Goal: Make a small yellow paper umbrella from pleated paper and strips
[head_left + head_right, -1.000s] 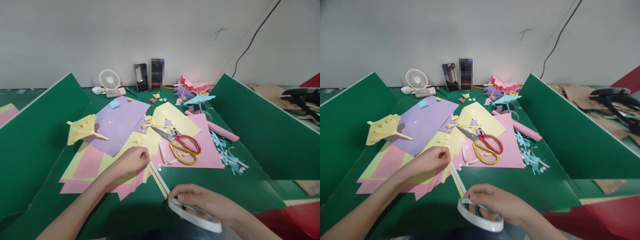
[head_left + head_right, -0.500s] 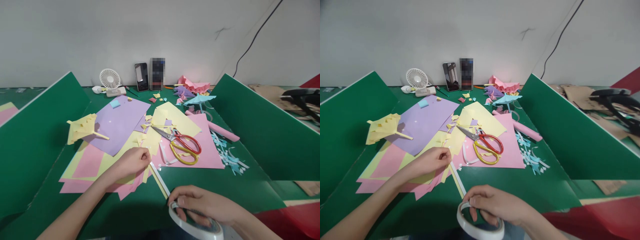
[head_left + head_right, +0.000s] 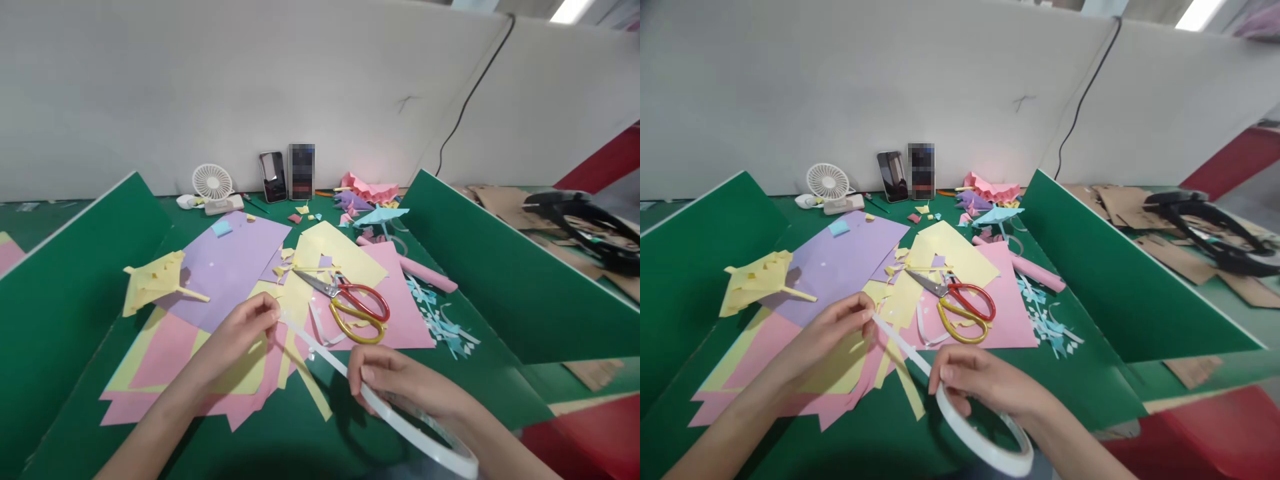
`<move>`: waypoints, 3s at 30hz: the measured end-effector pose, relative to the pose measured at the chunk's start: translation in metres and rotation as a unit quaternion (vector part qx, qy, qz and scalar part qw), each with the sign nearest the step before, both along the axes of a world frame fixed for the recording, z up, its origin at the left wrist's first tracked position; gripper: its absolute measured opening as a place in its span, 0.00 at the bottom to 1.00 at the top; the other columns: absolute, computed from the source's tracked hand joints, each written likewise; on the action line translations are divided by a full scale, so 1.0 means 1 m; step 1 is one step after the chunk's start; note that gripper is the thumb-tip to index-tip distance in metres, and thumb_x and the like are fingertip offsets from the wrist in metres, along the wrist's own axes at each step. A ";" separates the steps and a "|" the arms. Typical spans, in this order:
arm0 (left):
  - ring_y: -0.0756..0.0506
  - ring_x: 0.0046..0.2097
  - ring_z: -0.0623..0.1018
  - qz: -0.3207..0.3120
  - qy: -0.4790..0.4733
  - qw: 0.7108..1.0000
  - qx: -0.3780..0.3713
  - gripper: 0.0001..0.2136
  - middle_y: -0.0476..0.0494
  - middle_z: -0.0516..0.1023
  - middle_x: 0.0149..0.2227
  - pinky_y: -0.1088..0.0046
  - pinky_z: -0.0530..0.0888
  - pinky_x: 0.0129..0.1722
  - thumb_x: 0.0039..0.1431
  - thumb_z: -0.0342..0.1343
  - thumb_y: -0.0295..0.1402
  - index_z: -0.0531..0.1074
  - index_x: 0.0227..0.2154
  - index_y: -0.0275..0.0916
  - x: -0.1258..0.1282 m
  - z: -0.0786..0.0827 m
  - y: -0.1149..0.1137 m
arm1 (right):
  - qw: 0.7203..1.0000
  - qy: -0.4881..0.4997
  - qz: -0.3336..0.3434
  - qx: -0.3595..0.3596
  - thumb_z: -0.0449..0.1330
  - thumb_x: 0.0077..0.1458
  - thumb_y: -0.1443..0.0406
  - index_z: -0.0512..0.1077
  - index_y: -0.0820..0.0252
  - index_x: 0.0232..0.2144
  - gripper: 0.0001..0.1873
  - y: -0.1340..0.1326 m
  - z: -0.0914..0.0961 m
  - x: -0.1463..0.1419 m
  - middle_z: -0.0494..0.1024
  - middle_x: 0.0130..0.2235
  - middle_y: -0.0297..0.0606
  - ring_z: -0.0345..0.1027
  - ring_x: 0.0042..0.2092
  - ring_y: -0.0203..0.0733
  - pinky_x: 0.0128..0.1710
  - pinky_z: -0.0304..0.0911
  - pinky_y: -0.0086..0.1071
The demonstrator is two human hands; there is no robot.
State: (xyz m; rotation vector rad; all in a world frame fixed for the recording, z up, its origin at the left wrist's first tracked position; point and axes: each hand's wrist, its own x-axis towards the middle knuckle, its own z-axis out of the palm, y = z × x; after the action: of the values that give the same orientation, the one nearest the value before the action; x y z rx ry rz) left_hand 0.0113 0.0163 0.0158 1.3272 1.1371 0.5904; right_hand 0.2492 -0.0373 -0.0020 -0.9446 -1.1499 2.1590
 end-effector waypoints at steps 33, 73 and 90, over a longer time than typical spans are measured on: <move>0.55 0.19 0.65 0.055 -0.137 0.989 -0.012 0.16 0.55 0.70 0.22 0.78 0.63 0.23 0.56 0.50 0.36 0.61 0.48 0.43 0.012 0.002 -0.016 | 0.686 -0.307 -0.198 0.630 0.46 0.55 0.74 0.62 0.57 0.49 0.20 0.041 0.018 -0.064 0.73 0.34 0.41 0.66 0.36 0.41 0.32 0.65 0.33; 0.54 0.22 0.57 0.231 -0.106 0.959 0.126 0.08 0.54 0.63 0.24 0.78 0.57 0.23 0.56 0.48 0.39 0.65 0.27 0.41 0.023 0.021 0.021 | 0.702 -0.582 -0.132 0.387 0.49 0.52 0.63 0.63 0.64 0.39 0.13 0.042 -0.024 0.012 0.76 0.32 0.45 0.70 0.30 0.47 0.26 0.61 0.33; 0.53 0.22 0.57 0.215 -0.118 0.960 0.132 0.08 0.55 0.60 0.22 0.77 0.56 0.23 0.54 0.50 0.40 0.65 0.27 0.41 0.030 0.016 0.026 | 0.922 -0.274 -0.109 0.252 0.63 0.39 0.68 0.61 0.59 0.45 0.27 0.028 0.007 -0.012 0.72 0.32 0.34 0.68 0.36 0.42 0.32 0.65 0.30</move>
State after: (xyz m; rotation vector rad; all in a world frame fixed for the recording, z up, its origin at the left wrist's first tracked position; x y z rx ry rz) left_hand 0.0414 0.0421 0.0315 1.1926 1.1820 1.2237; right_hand 0.2369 -0.0096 0.0048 -1.3861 -1.6581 1.3392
